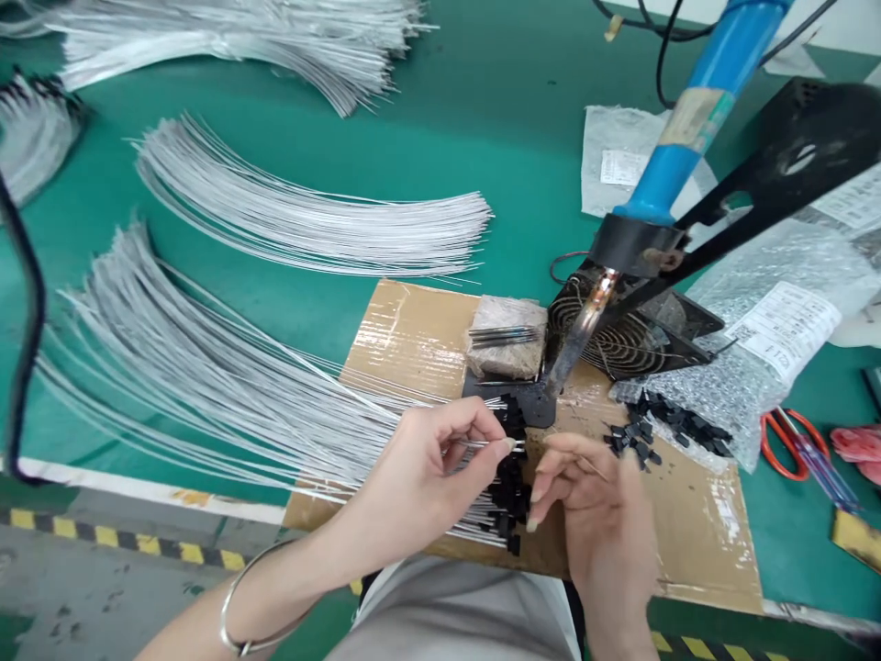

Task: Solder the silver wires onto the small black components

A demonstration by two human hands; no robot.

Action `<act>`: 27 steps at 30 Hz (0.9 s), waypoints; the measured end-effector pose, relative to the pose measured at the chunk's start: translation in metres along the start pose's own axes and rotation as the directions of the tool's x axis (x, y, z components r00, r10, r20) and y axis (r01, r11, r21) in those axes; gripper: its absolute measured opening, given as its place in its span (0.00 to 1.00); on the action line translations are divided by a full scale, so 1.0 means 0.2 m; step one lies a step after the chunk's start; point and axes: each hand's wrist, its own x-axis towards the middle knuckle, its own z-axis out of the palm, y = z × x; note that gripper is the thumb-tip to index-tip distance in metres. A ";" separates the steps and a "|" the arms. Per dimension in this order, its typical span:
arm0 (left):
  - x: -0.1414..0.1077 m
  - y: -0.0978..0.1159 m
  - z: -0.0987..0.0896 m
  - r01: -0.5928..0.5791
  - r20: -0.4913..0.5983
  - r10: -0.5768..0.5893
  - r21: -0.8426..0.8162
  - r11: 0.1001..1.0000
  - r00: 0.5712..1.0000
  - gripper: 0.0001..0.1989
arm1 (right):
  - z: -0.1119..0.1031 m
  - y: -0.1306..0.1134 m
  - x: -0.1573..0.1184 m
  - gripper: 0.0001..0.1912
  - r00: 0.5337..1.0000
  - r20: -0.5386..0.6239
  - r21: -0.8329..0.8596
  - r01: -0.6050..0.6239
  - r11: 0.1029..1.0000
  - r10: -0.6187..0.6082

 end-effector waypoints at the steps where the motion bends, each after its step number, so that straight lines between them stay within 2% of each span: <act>1: 0.00 0.00 0.00 -0.005 0.000 0.005 -0.001 1.000 1.000 0.10 | 0.02 0.01 -0.01 0.23 1.000 -0.022 -0.007 -0.021 1.000 0.021; 4: 0.00 0.00 0.00 -0.022 0.007 0.022 -0.004 1.000 1.000 0.11 | 0.08 0.03 -0.03 0.13 0.996 -0.068 -0.042 -0.061 0.997 0.058; 10: -0.02 0.02 0.02 0.042 0.017 -0.042 -0.022 0.999 0.999 0.11 | 0.11 0.04 -0.03 0.07 0.994 -0.033 0.016 -0.104 0.994 0.104; 16: -0.02 0.02 0.02 0.042 0.008 -0.042 -0.034 0.999 0.999 0.12 | 0.11 0.05 -0.02 0.06 0.987 -0.026 0.080 -0.159 0.984 0.161; 22: -0.02 0.03 0.03 0.008 -0.010 -0.008 0.013 1.000 1.000 0.12 | 0.13 0.01 -0.02 0.08 0.968 -0.087 0.096 -0.225 0.970 0.234; 27: -0.03 0.03 0.03 0.011 -0.003 -0.011 -0.001 1.000 1.000 0.11 | 0.13 -0.02 0.00 0.09 0.949 -0.040 0.182 -0.301 0.936 0.313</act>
